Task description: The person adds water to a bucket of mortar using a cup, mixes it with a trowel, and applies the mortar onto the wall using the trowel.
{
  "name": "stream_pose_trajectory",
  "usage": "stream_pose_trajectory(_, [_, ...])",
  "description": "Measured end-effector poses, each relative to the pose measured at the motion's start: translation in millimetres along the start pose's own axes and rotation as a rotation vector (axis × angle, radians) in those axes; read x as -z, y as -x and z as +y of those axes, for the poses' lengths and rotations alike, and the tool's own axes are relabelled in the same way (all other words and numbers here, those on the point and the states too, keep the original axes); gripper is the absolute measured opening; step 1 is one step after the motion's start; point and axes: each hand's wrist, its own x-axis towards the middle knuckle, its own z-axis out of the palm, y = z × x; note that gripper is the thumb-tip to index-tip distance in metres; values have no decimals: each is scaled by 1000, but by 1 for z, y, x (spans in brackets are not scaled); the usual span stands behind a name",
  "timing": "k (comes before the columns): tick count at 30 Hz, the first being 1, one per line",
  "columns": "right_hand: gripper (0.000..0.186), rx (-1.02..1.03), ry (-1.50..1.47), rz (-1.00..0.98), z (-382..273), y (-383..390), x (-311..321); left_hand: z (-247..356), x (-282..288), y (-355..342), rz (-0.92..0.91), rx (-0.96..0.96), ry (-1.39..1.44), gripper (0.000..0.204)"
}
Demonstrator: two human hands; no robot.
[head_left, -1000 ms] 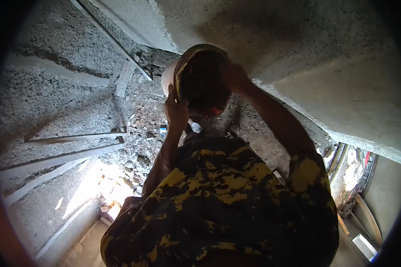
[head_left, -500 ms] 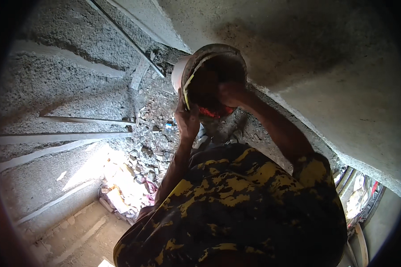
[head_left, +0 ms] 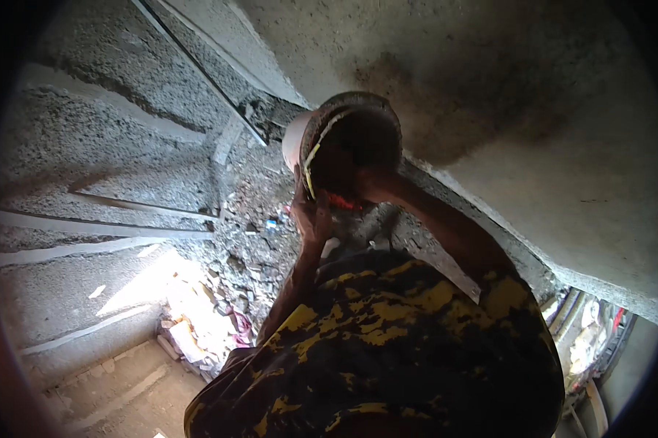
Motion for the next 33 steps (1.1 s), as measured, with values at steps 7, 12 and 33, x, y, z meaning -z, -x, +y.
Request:
stream_pose_trajectory(7, [9,-386,-98,183,25,28,50,37,-8,13,114,-265,-213,51])
stream_pose_trajectory(12, [31,-377,-1472,-18,-1,17,0,35,19,6,-58,-324,-296,51])
stream_pose_trajectory(33, [48,86,-1010,-725,-174,-220,143,-55,329,61,913,329,310,30])
